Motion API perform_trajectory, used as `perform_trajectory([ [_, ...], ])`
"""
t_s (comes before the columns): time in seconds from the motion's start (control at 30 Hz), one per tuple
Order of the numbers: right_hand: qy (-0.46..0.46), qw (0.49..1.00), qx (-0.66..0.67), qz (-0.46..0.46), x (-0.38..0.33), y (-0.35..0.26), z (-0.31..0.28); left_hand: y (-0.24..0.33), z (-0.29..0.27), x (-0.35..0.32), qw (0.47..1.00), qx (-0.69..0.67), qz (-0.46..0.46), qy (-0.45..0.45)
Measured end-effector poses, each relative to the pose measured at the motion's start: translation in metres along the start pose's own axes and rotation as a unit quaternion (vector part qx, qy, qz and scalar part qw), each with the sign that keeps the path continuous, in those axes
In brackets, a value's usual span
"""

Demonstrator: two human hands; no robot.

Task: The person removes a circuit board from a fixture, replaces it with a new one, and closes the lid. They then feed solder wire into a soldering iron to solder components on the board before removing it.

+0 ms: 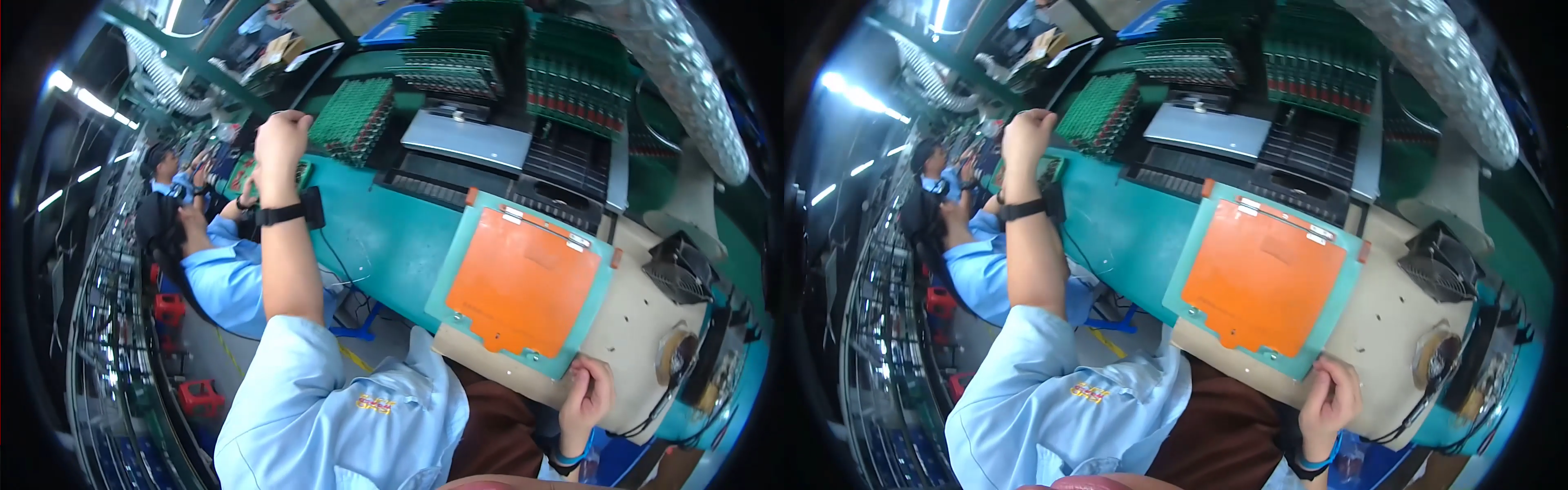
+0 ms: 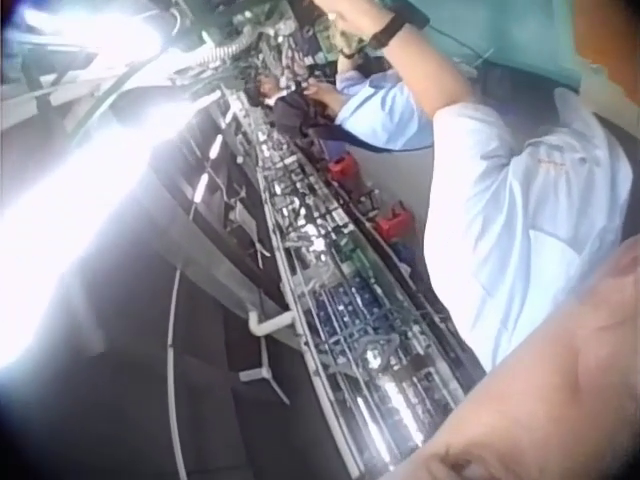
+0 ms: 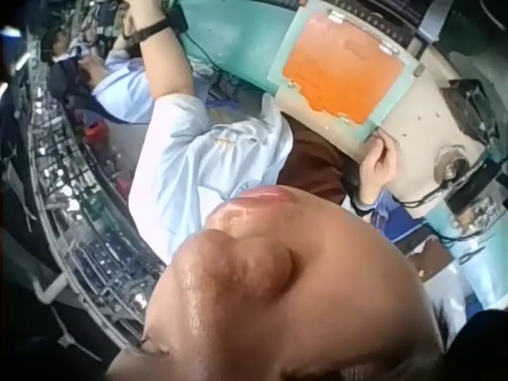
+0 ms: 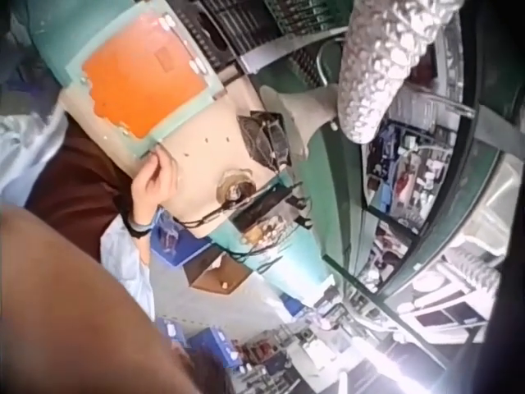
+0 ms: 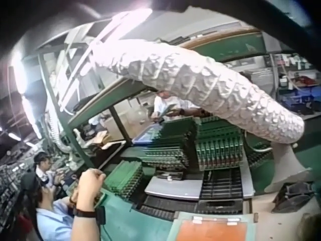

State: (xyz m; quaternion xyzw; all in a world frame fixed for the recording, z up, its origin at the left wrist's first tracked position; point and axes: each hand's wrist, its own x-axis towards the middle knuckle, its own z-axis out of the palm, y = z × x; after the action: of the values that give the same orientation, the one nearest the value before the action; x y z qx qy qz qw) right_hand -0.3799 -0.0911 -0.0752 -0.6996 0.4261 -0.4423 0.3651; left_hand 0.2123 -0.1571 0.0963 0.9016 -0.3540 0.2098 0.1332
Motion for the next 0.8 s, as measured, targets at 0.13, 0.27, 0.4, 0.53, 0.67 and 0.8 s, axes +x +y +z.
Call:
perform_trajectory([
  [0.13,0.004,1.0,-0.001,0.011,0.004,0.002,0.003,-0.028,0.015,0.012,0.999,-0.004,-0.033,-0.034],
  [0.27,0.029,0.999,-0.004,0.019,0.004,-0.002,0.008,-0.052,0.028,0.024,0.999,-0.025,-0.015,-0.03],
  [0.4,0.034,0.999,-0.005,0.018,0.007,-0.004,0.01,-0.06,0.039,0.029,0.997,-0.034,0.019,-0.065],
  [0.53,0.037,0.999,-0.014,0.013,0.007,-0.004,0.01,-0.053,0.045,0.028,0.999,-0.034,-0.005,-0.041],
  [0.67,0.04,0.999,-0.017,0.009,0.007,-0.004,0.01,-0.039,0.04,0.025,0.999,0.005,-0.033,-0.025],
  [0.8,0.04,0.999,-0.02,0.005,0.008,-0.006,0.01,-0.039,0.043,0.023,1.0,0.014,-0.017,0.007],
])
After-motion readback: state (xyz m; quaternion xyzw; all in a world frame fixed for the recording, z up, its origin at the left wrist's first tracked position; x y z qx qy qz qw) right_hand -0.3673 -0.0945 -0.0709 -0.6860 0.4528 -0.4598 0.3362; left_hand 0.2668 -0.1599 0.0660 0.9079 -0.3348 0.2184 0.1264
